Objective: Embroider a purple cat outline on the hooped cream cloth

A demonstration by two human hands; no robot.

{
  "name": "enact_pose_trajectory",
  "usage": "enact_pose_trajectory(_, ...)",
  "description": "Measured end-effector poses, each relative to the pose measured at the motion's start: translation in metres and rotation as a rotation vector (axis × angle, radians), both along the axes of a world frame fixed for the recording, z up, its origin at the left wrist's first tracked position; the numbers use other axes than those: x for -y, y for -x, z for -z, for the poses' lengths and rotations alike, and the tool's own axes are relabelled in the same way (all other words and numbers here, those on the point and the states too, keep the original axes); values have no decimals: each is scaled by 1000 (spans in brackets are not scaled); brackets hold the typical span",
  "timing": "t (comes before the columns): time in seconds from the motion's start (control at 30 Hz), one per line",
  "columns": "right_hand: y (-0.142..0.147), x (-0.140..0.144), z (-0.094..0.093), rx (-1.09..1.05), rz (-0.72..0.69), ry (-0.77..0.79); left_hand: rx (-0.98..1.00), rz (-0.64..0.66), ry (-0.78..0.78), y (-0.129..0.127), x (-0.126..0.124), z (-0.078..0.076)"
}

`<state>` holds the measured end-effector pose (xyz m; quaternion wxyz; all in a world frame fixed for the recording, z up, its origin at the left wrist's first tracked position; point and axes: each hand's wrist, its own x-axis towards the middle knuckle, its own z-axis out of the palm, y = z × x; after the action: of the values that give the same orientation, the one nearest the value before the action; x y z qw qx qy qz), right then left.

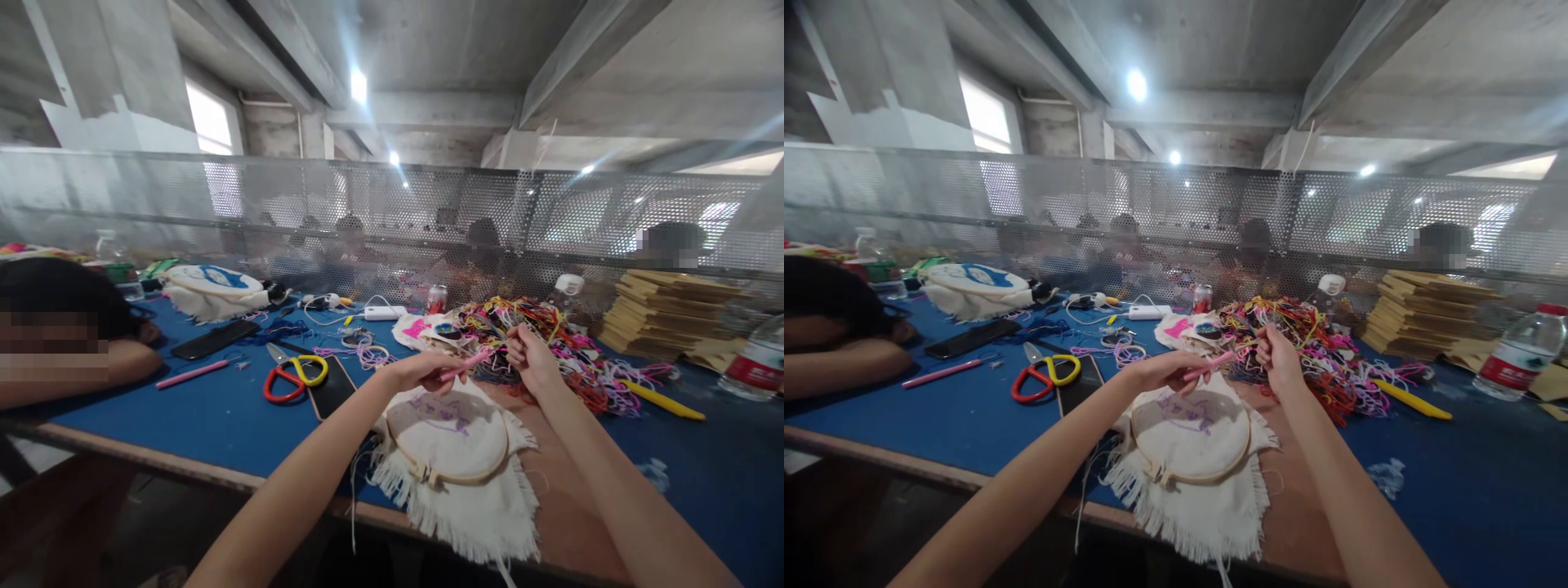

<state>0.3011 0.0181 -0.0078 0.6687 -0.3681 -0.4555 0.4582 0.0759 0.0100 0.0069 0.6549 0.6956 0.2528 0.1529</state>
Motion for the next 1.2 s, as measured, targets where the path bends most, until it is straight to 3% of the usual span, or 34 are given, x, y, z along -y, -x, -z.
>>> enact_pose_trajectory(0.27, -10, -3, 2, 24, 56, -18, -57, 0, -56, 4, -4, 3)
enact_pose_trajectory(0.57, -18, -6, 1, 12, 93, 8, -101, -126, -253, 14, -13, 3)
enact_pose_trajectory(0.87, -29, -8, 1, -21, 88, 37, -105, -69, -407, 20, -20, 5)
enact_pose_trajectory(1.0, -28, -7, 1, -21, 24, 87, -44, -61, -357, 21, -15, 0)
enact_pose_trajectory(1.2, -9, -1, 2, 67, -114, 245, 198, -202, -85, 16, -15, -2)
